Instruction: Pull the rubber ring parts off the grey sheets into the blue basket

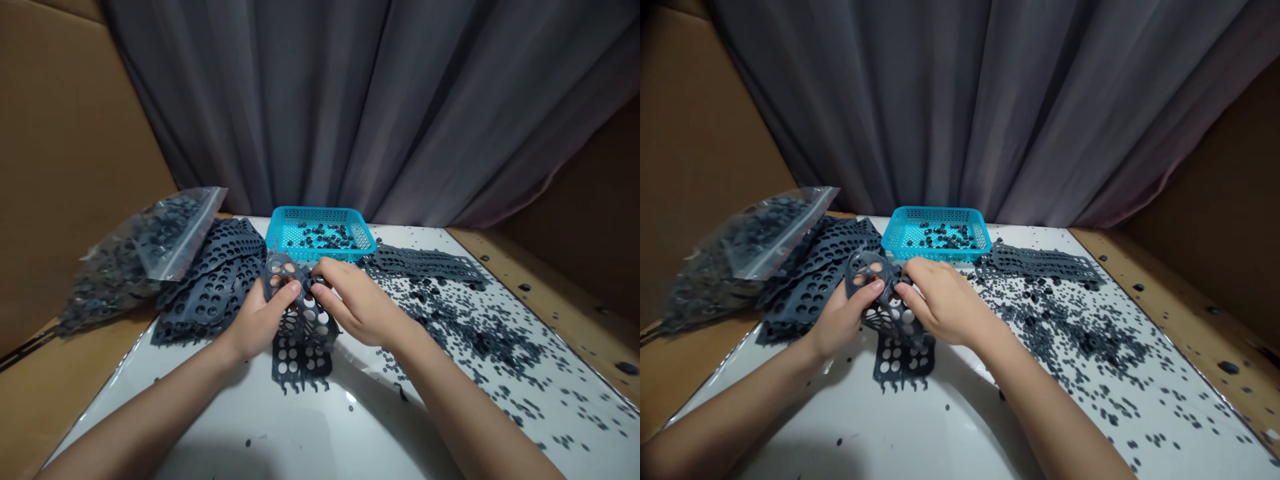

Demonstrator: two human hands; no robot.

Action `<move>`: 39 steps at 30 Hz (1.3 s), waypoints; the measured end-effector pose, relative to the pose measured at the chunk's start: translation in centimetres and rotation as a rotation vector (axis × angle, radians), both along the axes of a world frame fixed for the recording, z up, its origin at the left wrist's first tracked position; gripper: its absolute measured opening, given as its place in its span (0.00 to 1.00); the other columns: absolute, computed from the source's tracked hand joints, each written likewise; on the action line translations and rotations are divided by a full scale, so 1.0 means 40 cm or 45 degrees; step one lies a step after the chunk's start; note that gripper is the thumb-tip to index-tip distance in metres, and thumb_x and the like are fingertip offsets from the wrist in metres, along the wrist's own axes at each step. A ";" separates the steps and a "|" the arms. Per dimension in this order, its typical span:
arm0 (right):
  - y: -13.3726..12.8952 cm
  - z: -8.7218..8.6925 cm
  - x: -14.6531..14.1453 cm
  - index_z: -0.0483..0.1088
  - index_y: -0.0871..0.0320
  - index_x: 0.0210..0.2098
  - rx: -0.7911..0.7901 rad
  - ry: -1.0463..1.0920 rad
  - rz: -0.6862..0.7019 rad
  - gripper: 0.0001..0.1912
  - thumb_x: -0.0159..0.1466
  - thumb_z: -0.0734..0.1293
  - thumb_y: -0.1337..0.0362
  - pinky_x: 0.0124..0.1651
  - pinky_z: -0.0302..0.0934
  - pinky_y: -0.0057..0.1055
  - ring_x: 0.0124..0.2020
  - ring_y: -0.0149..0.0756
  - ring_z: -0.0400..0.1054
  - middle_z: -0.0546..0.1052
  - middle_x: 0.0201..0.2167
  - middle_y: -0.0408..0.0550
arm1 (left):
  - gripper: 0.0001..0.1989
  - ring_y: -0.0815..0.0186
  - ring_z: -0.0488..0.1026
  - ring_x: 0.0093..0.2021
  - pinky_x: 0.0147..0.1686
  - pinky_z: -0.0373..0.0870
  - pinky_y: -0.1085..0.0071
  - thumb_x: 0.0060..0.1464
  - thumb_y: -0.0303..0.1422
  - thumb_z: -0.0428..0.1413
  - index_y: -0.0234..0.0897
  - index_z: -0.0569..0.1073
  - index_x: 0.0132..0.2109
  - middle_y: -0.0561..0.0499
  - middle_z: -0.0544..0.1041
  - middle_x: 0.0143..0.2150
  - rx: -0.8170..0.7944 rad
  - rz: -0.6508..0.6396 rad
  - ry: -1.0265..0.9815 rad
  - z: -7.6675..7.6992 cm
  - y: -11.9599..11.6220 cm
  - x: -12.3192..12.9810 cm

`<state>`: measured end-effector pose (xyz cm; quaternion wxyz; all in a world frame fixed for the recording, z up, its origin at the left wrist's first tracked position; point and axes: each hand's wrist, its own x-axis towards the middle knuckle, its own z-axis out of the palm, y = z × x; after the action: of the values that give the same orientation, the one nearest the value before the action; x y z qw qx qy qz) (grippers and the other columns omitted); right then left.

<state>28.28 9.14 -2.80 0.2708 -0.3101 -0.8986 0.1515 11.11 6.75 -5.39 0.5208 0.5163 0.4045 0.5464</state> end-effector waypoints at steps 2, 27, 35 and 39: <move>-0.001 -0.005 -0.004 0.58 0.57 0.34 0.002 -0.054 0.025 0.11 0.67 0.53 0.58 0.36 0.52 0.34 0.32 0.36 0.59 0.67 0.32 0.48 | 0.10 0.68 0.65 0.31 0.34 0.64 0.75 0.52 0.37 0.55 0.35 0.70 0.29 0.53 0.69 0.27 0.102 -0.010 0.139 0.001 0.000 -0.006; 0.039 -0.126 -0.085 0.50 0.56 0.21 -1.182 1.419 0.010 0.16 0.57 0.61 0.56 0.22 0.42 0.24 0.19 0.25 0.42 0.49 0.19 0.36 | 0.21 0.76 0.58 0.18 0.19 0.58 0.80 0.36 0.42 0.66 0.34 0.64 0.19 0.58 0.62 0.16 -0.323 -0.051 -0.450 -0.051 0.029 0.019; 0.197 -0.124 -0.012 0.59 0.56 0.25 -0.620 1.042 -0.273 0.13 0.59 0.59 0.54 0.32 0.50 0.27 0.25 0.29 0.52 0.58 0.22 0.39 | 0.16 0.70 0.68 0.28 0.30 0.66 0.76 0.48 0.44 0.58 0.34 0.75 0.28 0.52 0.72 0.26 -0.264 -0.120 -0.045 -0.067 0.039 -0.001; 0.360 -0.122 0.041 0.65 0.58 0.27 -0.461 0.773 -0.524 0.04 0.54 0.65 0.65 0.39 0.52 0.32 0.28 0.31 0.56 0.63 0.24 0.41 | 0.12 0.64 0.71 0.38 0.37 0.67 0.73 0.49 0.39 0.59 0.35 0.77 0.35 0.47 0.76 0.36 -0.118 -0.113 0.120 -0.046 0.037 -0.003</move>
<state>29.90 23.56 -7.69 0.4894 -0.4673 -0.6559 0.3345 10.99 8.22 -7.22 0.5482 0.5341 0.4302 0.4787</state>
